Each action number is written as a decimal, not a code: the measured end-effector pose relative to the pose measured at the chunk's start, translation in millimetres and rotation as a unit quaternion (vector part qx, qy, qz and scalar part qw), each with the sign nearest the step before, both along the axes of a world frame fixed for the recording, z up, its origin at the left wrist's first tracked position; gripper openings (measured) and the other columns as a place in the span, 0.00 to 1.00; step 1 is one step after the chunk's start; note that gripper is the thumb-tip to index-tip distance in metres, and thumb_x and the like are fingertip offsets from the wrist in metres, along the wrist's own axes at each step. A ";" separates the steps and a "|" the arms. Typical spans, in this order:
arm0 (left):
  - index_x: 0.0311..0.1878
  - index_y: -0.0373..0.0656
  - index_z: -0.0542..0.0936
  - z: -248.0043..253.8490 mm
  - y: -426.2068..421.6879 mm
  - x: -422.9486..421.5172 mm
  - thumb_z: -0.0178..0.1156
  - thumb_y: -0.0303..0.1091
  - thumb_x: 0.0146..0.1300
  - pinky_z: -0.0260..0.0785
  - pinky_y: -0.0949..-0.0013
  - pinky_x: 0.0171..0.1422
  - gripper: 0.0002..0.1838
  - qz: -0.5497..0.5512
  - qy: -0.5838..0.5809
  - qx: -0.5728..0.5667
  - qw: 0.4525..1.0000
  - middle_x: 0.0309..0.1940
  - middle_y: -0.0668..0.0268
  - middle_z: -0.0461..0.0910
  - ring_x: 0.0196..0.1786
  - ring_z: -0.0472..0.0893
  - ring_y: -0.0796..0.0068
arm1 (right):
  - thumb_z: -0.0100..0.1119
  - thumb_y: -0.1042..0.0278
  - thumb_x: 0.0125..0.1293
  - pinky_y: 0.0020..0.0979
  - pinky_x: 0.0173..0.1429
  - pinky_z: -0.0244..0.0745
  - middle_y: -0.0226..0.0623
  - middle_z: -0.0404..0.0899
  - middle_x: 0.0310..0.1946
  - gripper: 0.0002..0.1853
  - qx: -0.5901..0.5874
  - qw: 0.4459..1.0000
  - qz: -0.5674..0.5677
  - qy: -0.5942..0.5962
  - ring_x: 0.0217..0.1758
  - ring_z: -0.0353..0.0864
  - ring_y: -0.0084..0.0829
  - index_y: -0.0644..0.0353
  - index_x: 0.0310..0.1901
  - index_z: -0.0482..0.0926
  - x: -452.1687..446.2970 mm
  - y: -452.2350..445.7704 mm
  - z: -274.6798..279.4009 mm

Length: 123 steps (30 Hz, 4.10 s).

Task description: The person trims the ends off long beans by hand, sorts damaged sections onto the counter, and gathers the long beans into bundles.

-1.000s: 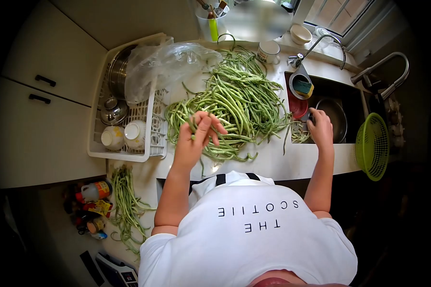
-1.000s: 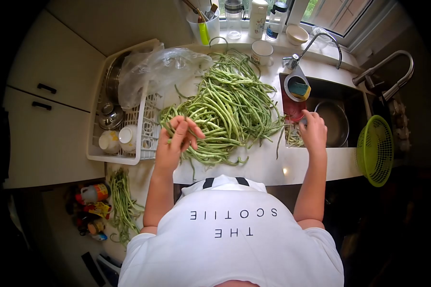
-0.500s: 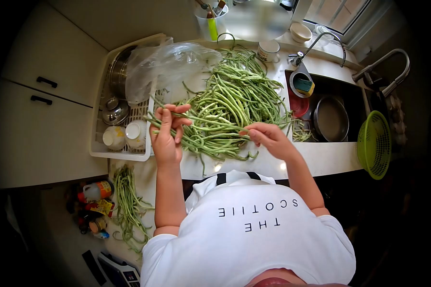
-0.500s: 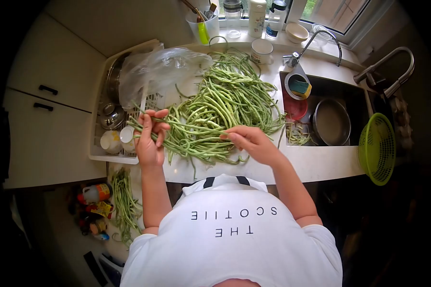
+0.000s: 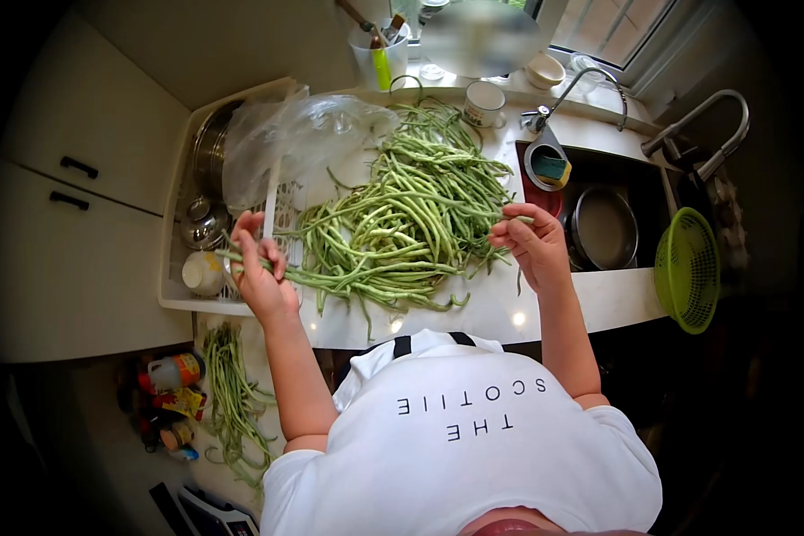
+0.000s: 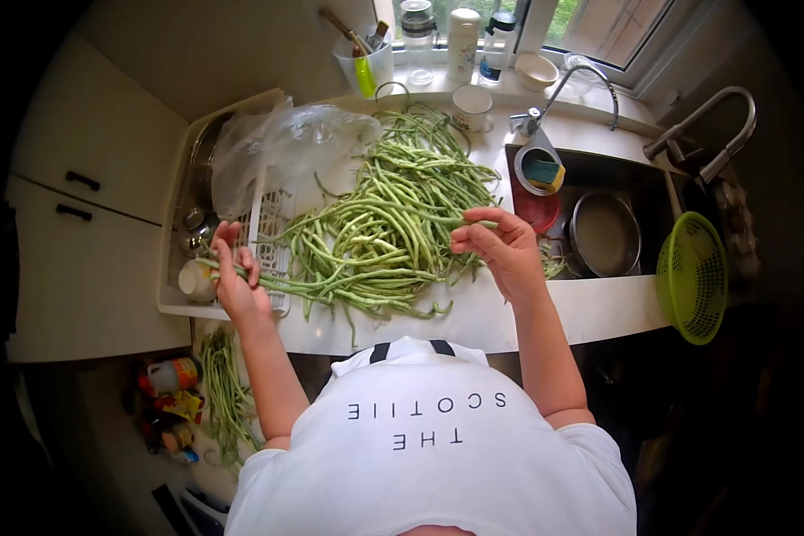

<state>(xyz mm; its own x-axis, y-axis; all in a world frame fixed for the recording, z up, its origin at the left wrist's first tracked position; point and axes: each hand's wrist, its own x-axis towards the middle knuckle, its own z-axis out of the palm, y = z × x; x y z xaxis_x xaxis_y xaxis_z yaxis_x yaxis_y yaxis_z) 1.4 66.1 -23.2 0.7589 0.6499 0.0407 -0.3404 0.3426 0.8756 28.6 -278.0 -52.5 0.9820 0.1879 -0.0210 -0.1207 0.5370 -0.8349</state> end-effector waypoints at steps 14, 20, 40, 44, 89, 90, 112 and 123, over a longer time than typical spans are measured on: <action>0.53 0.39 0.81 -5.0 -104.7 -13.8 0.49 0.41 0.76 0.56 0.80 0.27 0.17 -0.434 0.054 0.228 0.870 0.24 0.74 0.76 0.23 0.63 0.89 | 0.67 0.73 0.62 0.18 0.27 0.70 0.27 0.81 0.20 0.05 -0.264 0.958 0.054 -0.100 0.23 0.76 0.12 0.66 0.34 0.82 -5.7 64.1 17.0; 0.43 0.37 0.80 -15.8 -99.5 -10.9 0.50 0.39 0.75 0.56 0.79 0.27 0.15 -0.438 0.026 0.336 0.833 0.22 0.75 0.74 0.24 0.63 0.88 | 0.66 0.68 0.64 0.19 0.24 0.61 0.27 0.76 0.16 0.13 -0.417 0.885 0.016 -0.205 0.20 0.68 0.12 0.64 0.24 0.78 -5.4 65.9 24.9; 0.43 0.45 0.75 -1.3 -35.4 1.7 0.47 0.42 0.75 0.72 0.70 0.51 0.12 -0.171 -0.013 -0.006 0.985 0.41 0.61 0.83 0.36 0.77 0.78 | 0.50 0.66 0.73 0.32 0.40 0.74 0.44 0.82 0.35 0.12 -0.438 0.852 0.221 -0.184 0.33 0.80 0.40 0.61 0.52 0.78 -30.8 70.7 -16.1; 0.42 0.44 0.74 -9.9 10.9 -3.4 0.47 0.39 0.75 0.62 0.50 0.75 0.10 -0.111 -0.078 -0.194 0.972 0.46 0.62 0.81 0.47 0.79 0.68 | 0.52 0.66 0.72 0.35 0.39 0.75 0.43 0.83 0.36 0.11 -0.456 0.847 0.172 -0.212 0.35 0.82 0.44 0.60 0.49 0.79 -27.7 56.8 -42.0; 0.65 0.36 0.70 3.2 -48.3 -5.5 0.51 0.35 0.74 0.52 0.86 0.23 0.20 -0.363 0.073 0.017 0.929 0.33 0.70 0.78 0.22 0.63 0.93 | 0.59 0.75 0.68 0.22 0.36 0.75 0.33 0.82 0.30 0.06 -0.287 0.943 0.153 -0.075 0.32 0.82 0.20 0.68 0.42 0.78 -42.8 60.7 -9.2; 0.66 0.37 0.69 5.5 -50.0 -5.9 0.51 0.35 0.74 0.52 0.86 0.23 0.21 -0.353 0.079 0.031 0.932 0.33 0.70 0.78 0.22 0.62 0.92 | 0.59 0.75 0.68 0.21 0.35 0.74 0.33 0.82 0.30 0.06 -0.259 0.953 0.143 -0.071 0.32 0.82 0.20 0.68 0.43 0.78 -42.5 57.6 -11.1; 0.46 0.36 0.83 -7.1 -73.1 -8.1 0.61 0.32 0.67 0.63 0.79 0.34 0.10 -0.435 0.165 0.338 0.818 0.24 0.73 0.78 0.29 0.71 0.87 | 0.65 0.74 0.54 0.38 0.52 0.70 0.31 0.75 0.29 0.10 -0.550 0.663 -0.088 -0.500 0.36 0.76 0.35 0.57 0.39 0.80 -5.1 74.0 16.5; 0.41 0.36 0.84 -5.0 -96.4 -9.5 0.61 0.34 0.66 0.68 0.75 0.33 0.10 -0.422 0.064 0.292 0.856 0.21 0.69 0.82 0.26 0.76 0.83 | 0.61 0.79 0.52 0.36 0.43 0.69 0.35 0.76 0.27 0.06 -0.418 0.850 -0.113 -0.300 0.32 0.75 0.39 0.60 0.33 0.79 -15.8 71.2 1.2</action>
<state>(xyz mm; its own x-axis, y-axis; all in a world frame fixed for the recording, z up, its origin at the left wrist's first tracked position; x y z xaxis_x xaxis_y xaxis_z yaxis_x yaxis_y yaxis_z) -8.0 -30.3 -28.2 0.9705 -0.2354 0.0523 -0.0752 -0.0892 0.9932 12.8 -206.7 -51.3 0.8726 0.1586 0.4620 0.4881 -0.3207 -0.8118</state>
